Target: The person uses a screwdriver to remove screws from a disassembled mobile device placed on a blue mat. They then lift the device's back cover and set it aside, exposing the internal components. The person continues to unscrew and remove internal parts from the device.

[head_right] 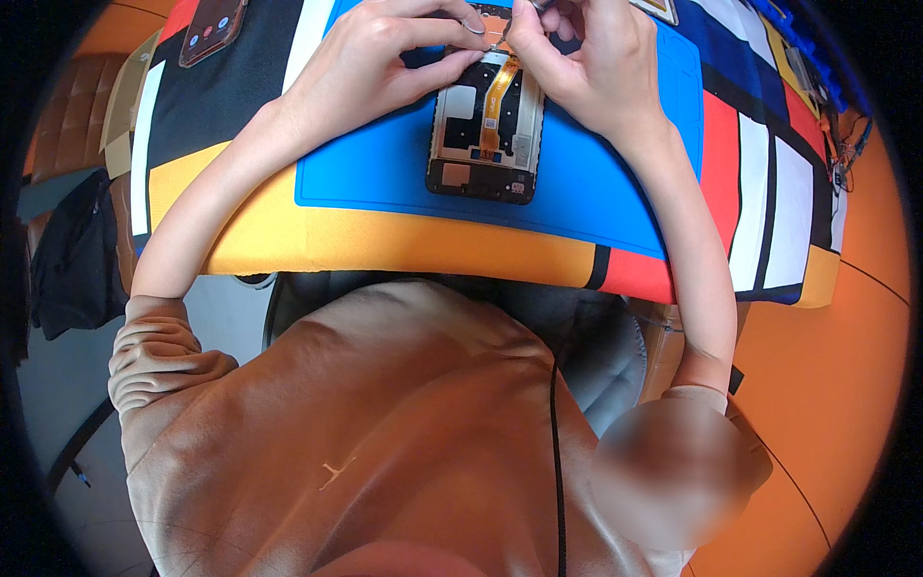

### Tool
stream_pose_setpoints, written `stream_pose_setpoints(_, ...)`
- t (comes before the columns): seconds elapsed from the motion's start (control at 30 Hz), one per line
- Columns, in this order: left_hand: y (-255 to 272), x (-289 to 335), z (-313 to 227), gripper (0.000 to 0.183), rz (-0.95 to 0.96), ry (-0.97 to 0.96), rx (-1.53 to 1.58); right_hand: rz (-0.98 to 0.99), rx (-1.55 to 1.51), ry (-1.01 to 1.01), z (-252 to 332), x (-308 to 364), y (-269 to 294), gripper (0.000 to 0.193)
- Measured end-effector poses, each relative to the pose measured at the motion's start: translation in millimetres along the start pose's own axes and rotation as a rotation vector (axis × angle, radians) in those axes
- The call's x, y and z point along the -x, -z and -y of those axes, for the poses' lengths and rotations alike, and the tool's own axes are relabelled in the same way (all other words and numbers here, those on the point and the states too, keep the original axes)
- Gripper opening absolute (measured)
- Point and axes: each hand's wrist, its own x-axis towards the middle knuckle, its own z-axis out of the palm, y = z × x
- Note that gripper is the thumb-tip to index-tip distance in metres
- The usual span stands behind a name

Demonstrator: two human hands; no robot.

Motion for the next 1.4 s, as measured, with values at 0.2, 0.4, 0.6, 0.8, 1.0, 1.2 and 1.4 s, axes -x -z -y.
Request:
stream_pose_setpoints(0.2,0.6,1.1,0.5,0.013,-0.007,-0.003,0.005,0.059,0.043,0.011,8.4,-6.3,4.7,0.038)
stream_pose_setpoints(0.4,2.6,-2.1,-5.3,0.015,-0.011,0.005,-0.004,0.146,0.027,0.075,13.5,-19.7,8.8,0.036)
stream_pose_setpoints(0.6,2.1,1.1,-6.2,0.017,0.012,0.010,-0.047,0.084,0.029,0.102,4.0,-17.7,2.0,0.030)
stream_pose_setpoints(0.8,-11.0,-1.0,8.3,0.012,-0.098,-0.159,-0.221,0.095,-0.092,0.098,3.6,-23.9,5.1,0.023)
stream_pose_setpoints(1.0,-0.2,-2.7,3.8,0.018,0.023,-0.233,-0.342,0.107,-0.110,-0.026,14.8,-25.5,11.9,0.020)
stream_pose_setpoints(1.2,5.8,-5.3,-1.1,0.019,0.064,-0.298,-0.401,0.026,-0.067,0.083,18.3,-33.0,6.7,0.019)
stream_pose_setpoints(1.4,6.2,-5.9,2.3,0.018,0.063,-0.297,-0.358,0.095,-0.241,-0.080,15.1,-24.8,10.4,0.018)
